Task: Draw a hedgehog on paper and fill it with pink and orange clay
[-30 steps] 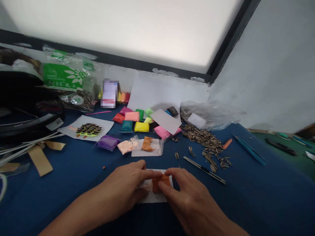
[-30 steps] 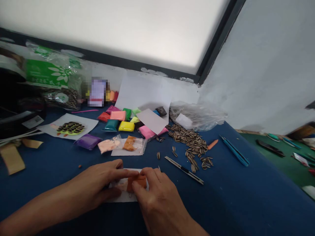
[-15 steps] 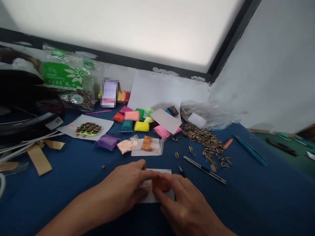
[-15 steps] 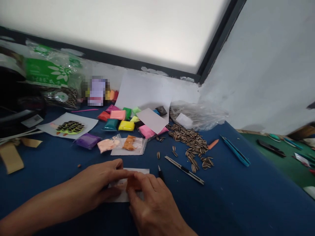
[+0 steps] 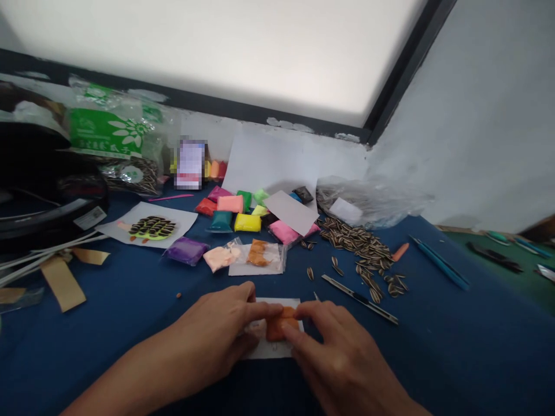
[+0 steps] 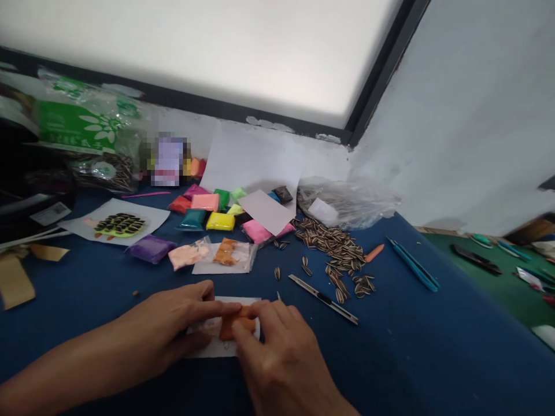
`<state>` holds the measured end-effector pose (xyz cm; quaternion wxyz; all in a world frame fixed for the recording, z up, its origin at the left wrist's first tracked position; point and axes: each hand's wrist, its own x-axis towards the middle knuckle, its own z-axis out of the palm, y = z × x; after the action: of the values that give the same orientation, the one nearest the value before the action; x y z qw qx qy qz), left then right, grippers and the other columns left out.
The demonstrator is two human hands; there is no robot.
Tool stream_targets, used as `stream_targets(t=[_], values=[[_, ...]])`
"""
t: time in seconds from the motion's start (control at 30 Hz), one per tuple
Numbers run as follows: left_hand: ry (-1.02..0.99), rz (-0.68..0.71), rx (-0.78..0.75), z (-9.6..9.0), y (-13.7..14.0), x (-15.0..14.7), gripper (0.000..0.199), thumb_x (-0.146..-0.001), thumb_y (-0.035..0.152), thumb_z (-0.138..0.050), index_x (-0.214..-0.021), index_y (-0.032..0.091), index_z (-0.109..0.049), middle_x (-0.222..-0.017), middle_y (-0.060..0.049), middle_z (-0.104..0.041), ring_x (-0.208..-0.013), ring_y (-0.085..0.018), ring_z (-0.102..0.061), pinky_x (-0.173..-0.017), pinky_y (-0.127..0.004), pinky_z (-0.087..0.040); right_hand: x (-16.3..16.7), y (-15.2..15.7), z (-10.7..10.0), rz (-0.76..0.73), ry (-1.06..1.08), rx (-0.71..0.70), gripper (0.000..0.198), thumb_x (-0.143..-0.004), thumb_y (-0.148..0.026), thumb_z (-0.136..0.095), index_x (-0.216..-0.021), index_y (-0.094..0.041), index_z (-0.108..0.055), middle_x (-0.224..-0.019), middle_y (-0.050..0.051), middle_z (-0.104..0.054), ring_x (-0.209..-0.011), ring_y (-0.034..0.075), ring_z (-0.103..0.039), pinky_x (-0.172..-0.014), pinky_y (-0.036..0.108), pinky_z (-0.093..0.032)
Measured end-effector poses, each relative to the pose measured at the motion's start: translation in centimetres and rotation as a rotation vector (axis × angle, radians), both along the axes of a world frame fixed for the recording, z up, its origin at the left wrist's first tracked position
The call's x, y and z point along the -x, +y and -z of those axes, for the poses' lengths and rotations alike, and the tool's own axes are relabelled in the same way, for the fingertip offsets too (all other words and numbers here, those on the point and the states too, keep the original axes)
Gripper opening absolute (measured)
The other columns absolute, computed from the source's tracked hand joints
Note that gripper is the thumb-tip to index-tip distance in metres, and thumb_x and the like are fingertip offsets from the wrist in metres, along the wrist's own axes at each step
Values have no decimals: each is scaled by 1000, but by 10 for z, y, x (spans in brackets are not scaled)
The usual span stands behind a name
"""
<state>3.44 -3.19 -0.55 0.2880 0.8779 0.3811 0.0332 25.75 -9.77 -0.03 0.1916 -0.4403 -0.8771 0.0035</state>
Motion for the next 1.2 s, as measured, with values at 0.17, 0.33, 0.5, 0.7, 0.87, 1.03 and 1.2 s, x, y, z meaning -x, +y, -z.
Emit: stream_targets(t=[0.17,0.33,0.5,0.7,0.87,1.03,1.2], values=[[2,-10,-5,3,0,1,61,-86,14,-54,-139,44,-56,-103,-2,-58,-88,-22,-63,-76,-30,-43,-11,1,-11,32,-68,40,28,-90,-4,-52,-105,-19,-70,-97,9,-68,-75,21,-58,-66,32,-44],[-4,-11,27,3,0,0,62,-86,14,-56,-138,49,-55,-100,-1,-57,-87,-22,-62,-76,-31,-41,-9,1,-8,-1,-171,83,37,-81,-2,-54,-111,-18,-70,-96,10,-68,-73,22,-58,-64,33,-43],[-6,-30,21,4,-1,1,58,-89,17,-56,-138,48,-55,-105,-2,-58,-89,-22,-63,-77,-31,-42,-8,-2,-5,-20,-191,78,38,-79,-4,-53,-110,-15,-70,-95,12,-68,-75,24,-59,-64,35,-46],[4,-3,26,4,1,1,60,-88,18,-57,-140,49,-54,-102,-1,-58,-86,-22,-64,-75,-30,-43,-8,-3,-6,4,-83,81,47,-85,0,-44,-121,-17,-67,-101,12,-68,-79,24,-59,-66,35,-47],[18,-27,24,4,-1,1,57,-89,19,-56,-139,44,-56,-104,-2,-59,-87,-22,-64,-77,-30,-45,-5,-3,1,-24,-122,105,35,-85,-7,-52,-112,-20,-70,-95,10,-66,-74,22,-56,-63,33,-42],[-14,-52,3,4,-2,1,65,-88,16,-56,-144,49,-49,-104,-1,-58,-89,-21,-63,-77,-29,-43,-7,-4,-2,-25,-113,95,38,-88,-7,-49,-118,-18,-68,-94,10,-66,-73,22,-56,-62,33,-41],[22,-28,33,5,0,1,61,-88,16,-56,-139,50,-54,-103,0,-59,-86,-20,-63,-73,-28,-42,-16,-4,-12,67,-160,144,40,-85,-1,-47,-111,-20,-70,-88,8,-64,-71,21,-55,-61,32,-38]])
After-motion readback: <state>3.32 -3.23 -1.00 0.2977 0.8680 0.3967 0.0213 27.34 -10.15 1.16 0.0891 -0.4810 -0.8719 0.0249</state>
